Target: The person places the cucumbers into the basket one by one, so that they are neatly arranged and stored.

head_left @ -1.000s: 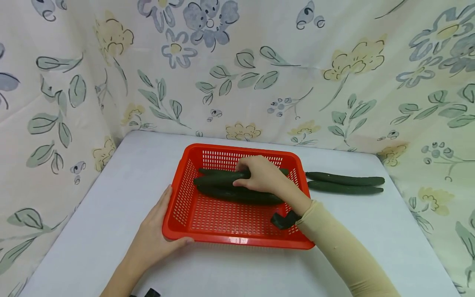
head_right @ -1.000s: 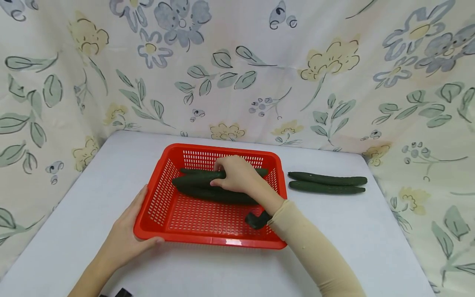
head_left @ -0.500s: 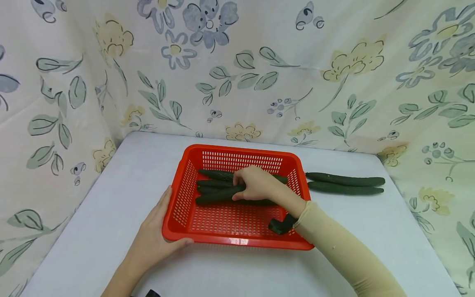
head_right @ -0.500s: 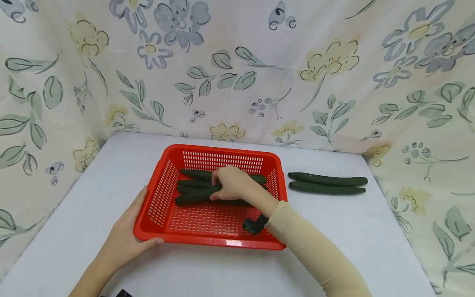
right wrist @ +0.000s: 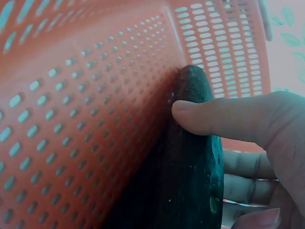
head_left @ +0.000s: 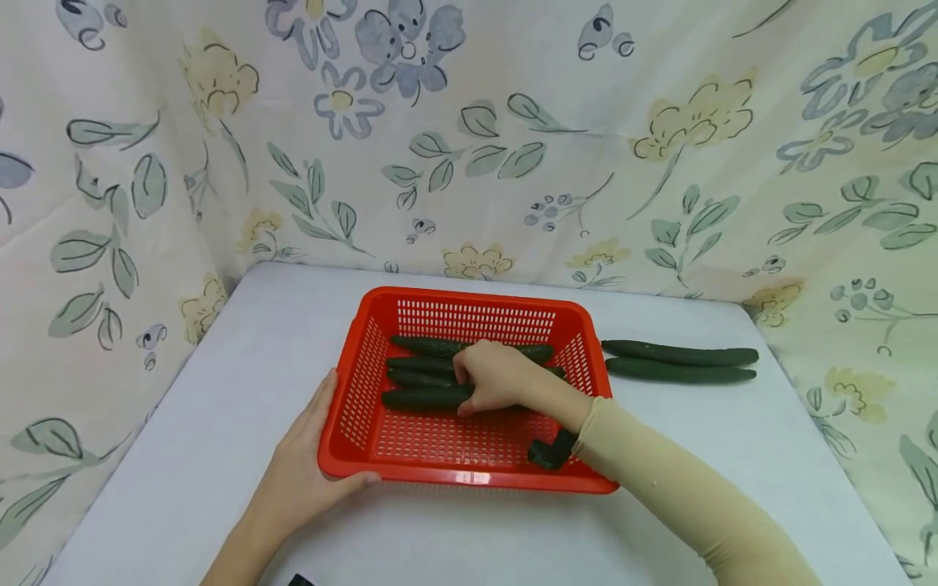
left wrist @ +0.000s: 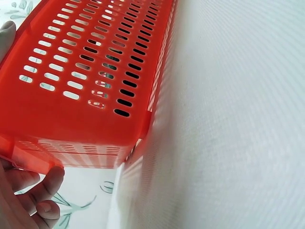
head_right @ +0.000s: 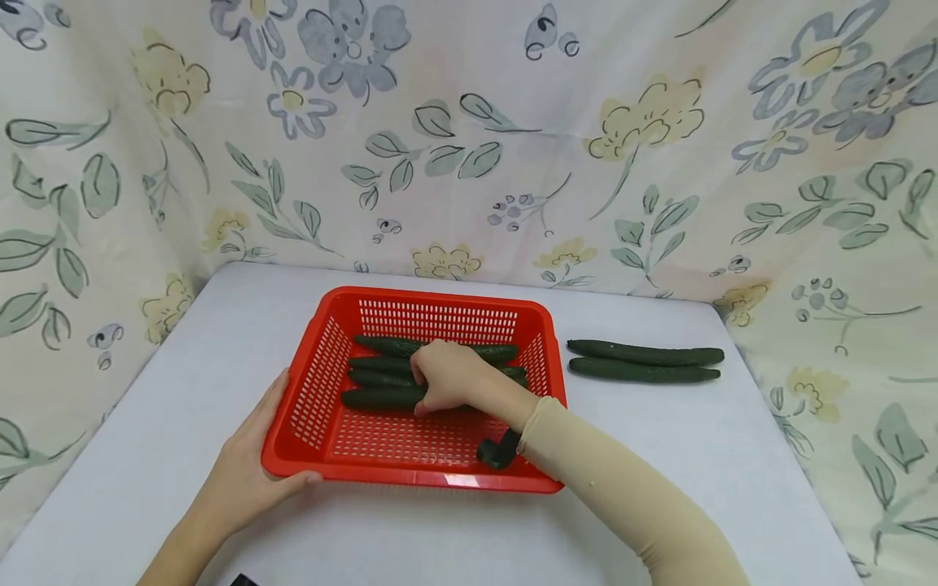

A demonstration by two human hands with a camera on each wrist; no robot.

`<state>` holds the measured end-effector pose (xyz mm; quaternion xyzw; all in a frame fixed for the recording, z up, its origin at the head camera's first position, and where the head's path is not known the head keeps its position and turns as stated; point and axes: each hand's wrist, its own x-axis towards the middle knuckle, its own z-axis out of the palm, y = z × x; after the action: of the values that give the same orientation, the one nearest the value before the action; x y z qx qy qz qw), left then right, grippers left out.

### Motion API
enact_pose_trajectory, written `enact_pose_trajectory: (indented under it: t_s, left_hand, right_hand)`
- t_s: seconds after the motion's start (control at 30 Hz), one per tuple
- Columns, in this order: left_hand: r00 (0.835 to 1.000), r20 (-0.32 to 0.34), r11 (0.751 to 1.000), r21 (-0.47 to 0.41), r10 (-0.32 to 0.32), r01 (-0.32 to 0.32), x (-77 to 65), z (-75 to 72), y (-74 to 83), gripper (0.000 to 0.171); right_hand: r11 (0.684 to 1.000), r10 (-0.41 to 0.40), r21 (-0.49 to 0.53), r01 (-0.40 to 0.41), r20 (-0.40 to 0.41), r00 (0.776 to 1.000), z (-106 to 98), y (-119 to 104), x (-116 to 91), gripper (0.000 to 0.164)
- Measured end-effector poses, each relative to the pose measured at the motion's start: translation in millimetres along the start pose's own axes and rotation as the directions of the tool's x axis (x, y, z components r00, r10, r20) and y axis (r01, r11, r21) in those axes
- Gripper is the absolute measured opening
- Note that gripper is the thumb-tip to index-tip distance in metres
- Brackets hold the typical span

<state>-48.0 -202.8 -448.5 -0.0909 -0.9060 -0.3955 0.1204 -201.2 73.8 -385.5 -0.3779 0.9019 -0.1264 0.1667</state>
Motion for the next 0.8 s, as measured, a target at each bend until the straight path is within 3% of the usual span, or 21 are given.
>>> enact_pose_trajectory:
  t_s: [0.4,0.8]
  left_hand:
    - [1.000,-0.006,1.000,0.005,0.007,-0.007,-0.4,0.0,-0.7,0.137]
    - [1.000,-0.014,1.000,0.004,0.004,-0.004,-0.2,0.4,1.0,0.137]
  right_hand:
    - [1.000,-0.004,-0.005,0.004,-0.002,1.000,1.8,-4.3,-1.6,0.032]
    - [0.997,0.023,-0.076,-0.025,-0.023,0.999,9.4,-2.3,0.9,0.040]
